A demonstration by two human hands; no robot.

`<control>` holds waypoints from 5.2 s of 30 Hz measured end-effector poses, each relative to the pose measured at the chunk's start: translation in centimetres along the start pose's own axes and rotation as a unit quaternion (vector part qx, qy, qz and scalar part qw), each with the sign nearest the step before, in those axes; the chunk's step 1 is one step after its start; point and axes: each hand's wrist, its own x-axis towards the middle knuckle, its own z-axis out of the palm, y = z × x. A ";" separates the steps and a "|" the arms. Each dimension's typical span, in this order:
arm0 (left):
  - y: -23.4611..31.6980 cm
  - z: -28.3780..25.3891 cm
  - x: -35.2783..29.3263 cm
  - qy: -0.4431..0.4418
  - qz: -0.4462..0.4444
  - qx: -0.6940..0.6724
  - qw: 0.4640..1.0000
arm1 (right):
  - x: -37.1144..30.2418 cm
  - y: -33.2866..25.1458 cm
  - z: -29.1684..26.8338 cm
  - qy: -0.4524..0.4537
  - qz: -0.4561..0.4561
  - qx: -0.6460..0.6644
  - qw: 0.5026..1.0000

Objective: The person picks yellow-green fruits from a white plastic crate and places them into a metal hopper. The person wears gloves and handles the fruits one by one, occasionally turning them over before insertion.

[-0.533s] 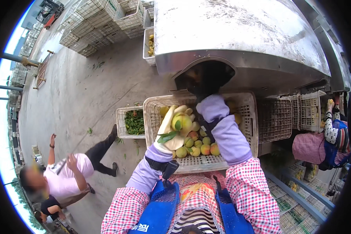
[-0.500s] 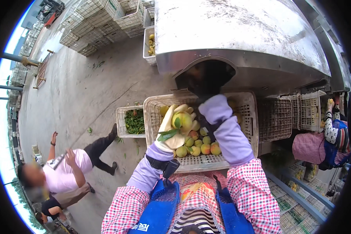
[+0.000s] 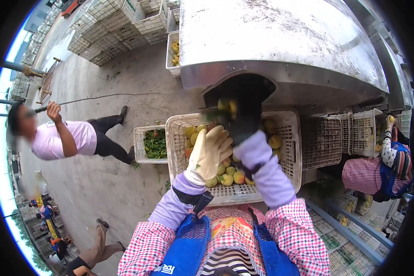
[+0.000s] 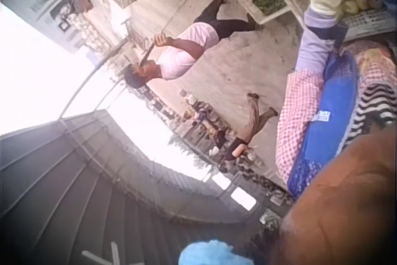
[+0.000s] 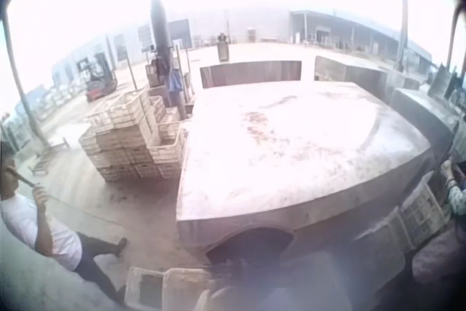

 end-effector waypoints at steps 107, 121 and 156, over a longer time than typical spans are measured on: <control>-2.4 -2.4 0.4 0.063 -0.170 -0.122 0.976 | -10.3 3.5 -2.0 -0.249 0.344 0.527 0.736; -0.4 2.5 -1.5 0.047 0.163 0.245 0.954 | -5.6 -4.2 -6.4 -0.034 0.246 0.306 0.919; 0.9 1.4 0.7 0.122 0.164 0.094 0.974 | -2.3 -2.0 -1.4 0.045 0.026 0.102 0.993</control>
